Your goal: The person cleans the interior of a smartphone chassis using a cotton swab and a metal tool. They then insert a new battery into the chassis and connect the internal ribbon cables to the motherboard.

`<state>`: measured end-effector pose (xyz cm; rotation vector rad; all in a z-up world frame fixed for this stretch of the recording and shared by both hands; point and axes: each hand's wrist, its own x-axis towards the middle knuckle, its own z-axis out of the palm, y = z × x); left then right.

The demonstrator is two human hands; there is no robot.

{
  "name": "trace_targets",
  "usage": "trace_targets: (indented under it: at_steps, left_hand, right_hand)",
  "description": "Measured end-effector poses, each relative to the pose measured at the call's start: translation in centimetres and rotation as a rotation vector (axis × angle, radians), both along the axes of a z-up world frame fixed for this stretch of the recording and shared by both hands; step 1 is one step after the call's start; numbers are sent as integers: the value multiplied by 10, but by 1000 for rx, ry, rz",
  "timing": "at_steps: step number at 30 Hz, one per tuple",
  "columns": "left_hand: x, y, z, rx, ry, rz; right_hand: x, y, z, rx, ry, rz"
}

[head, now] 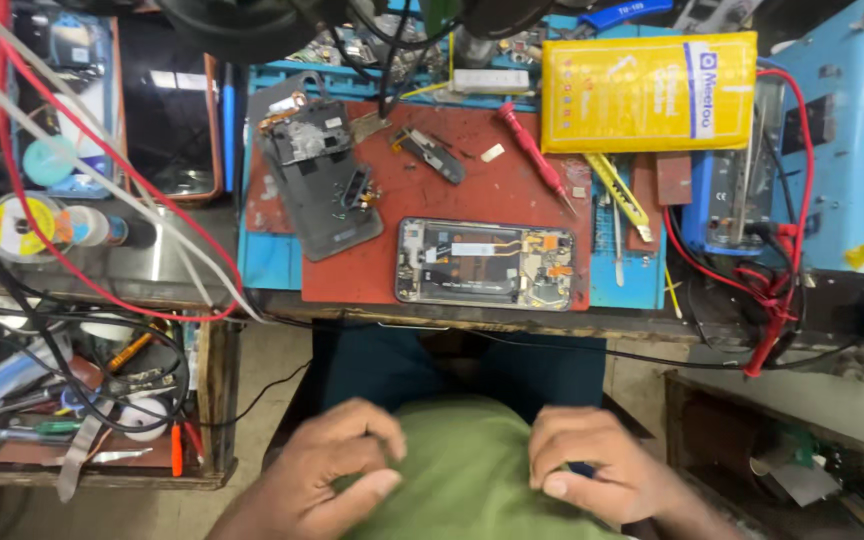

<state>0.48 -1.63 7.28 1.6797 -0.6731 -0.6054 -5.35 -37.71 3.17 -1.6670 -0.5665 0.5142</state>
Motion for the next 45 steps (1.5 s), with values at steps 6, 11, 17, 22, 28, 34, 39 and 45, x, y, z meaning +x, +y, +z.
trace_targets:
  at_steps: [6, 11, 17, 22, 28, 34, 39, 45]
  left_hand:
    - [67, -35, 45, 205, -785, 381]
    - [116, -47, 61, 250, -817, 183]
    - [133, -67, 41, 232, -637, 86]
    - [131, -81, 30, 185, -698, 107]
    - [132, -88, 20, 212, -825, 137]
    - [124, -88, 14, 328, -871, 171]
    - [127, -92, 20, 352, -843, 154]
    - [129, -97, 19, 331, -771, 172]
  right_hand:
    - [85, 49, 76, -510, -391, -1048]
    - [166, 45, 87, -833, -701, -766]
    - [203, 55, 86, -1110, -651, -645]
    - [207, 57, 79, -999, -651, -756]
    - [174, 27, 62, -362, -371, -1043]
    - [113, -17, 23, 547, -143, -971]
    - [81, -14, 5, 638, 61, -845]
    - [62, -26, 0, 562, 106, -748]
